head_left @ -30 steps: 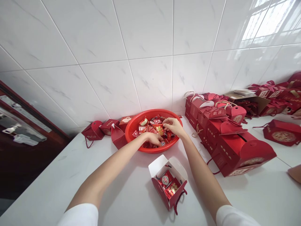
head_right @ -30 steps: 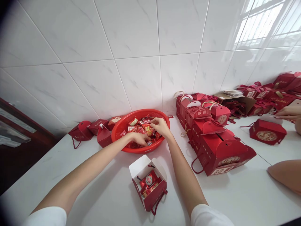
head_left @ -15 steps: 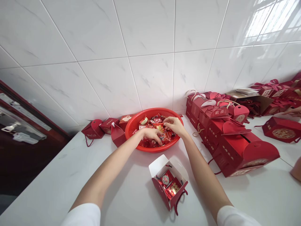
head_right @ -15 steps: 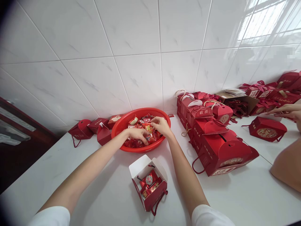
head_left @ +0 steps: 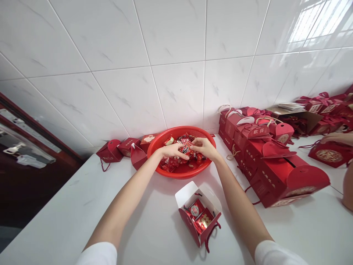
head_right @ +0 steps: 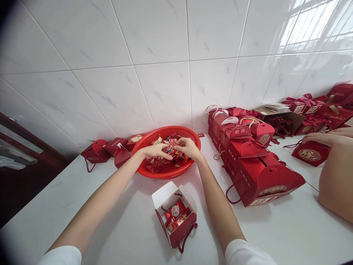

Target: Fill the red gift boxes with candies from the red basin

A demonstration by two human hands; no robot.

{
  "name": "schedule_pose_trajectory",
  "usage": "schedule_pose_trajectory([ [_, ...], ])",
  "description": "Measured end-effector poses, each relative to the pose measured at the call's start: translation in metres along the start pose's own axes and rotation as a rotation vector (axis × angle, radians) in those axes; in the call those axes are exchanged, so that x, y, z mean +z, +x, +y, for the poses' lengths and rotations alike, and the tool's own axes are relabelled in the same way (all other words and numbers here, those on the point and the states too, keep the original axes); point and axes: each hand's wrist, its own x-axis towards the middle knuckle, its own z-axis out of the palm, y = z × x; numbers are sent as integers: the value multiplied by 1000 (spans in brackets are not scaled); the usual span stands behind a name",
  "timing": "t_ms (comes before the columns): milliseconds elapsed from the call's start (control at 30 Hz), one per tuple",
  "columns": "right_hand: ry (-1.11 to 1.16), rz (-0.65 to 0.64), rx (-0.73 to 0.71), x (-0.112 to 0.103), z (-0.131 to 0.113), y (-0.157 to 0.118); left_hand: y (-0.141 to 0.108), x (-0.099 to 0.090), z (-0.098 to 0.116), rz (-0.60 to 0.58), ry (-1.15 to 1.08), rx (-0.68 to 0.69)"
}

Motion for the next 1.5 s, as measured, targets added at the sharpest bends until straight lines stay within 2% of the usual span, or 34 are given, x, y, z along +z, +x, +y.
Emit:
schedule_pose_trajectory([
  [133, 96, 54, 31, -1, -1, 0, 2, -4, -6, -4, 89, 54],
  [267, 122, 96, 42, 0, -4, 0, -8, -18, -16, 31, 104, 130],
  [333, 113, 111, 51, 0, -5, 0, -14, -25, -19, 119, 100, 154],
  [467, 93, 125, 51, 0, -6, 0, -25, -30, -16, 402, 255, 117],
  [500, 94, 130, 47, 0, -6, 0, -27, -29, -13, 412, 298, 117],
  [533, 96, 136, 42, 0, -6, 0, -29, -26, -8, 362, 322, 111],
  [567, 96, 140, 38, 0, -5, 0, -31, -22, -3, 243, 331, 89],
  [633, 92, 142, 32, 0, -4, 0, -33, -13, 6, -99, 363, -5],
  [667, 86, 143, 31, 0, -4, 0, -33, -8, 10, -234, 404, -65],
  [700, 77, 144, 31, -1, -3, 0, -33, -4, 13, -301, 464, -123],
  [733, 65, 144, 31, -1, -3, 0, -33, 0, 14, -294, 532, -167],
  [833, 27, 152, 34, 0, -2, 0, -30, 4, 11, -74, 698, -212],
  [900, 12, 152, 33, 0, -3, 0, -29, 3, 6, -3, 753, -214],
  [1033, 3, 147, 26, 1, -4, 0, -27, 2, 1, -5, 710, -233],
  [1233, 21, 162, 65, 2, -8, -2, -23, 12, 5, -43, 716, -292],
  [1500, 11, 148, 64, 2, -8, -2, -9, 17, -2, 54, 775, -328],
])
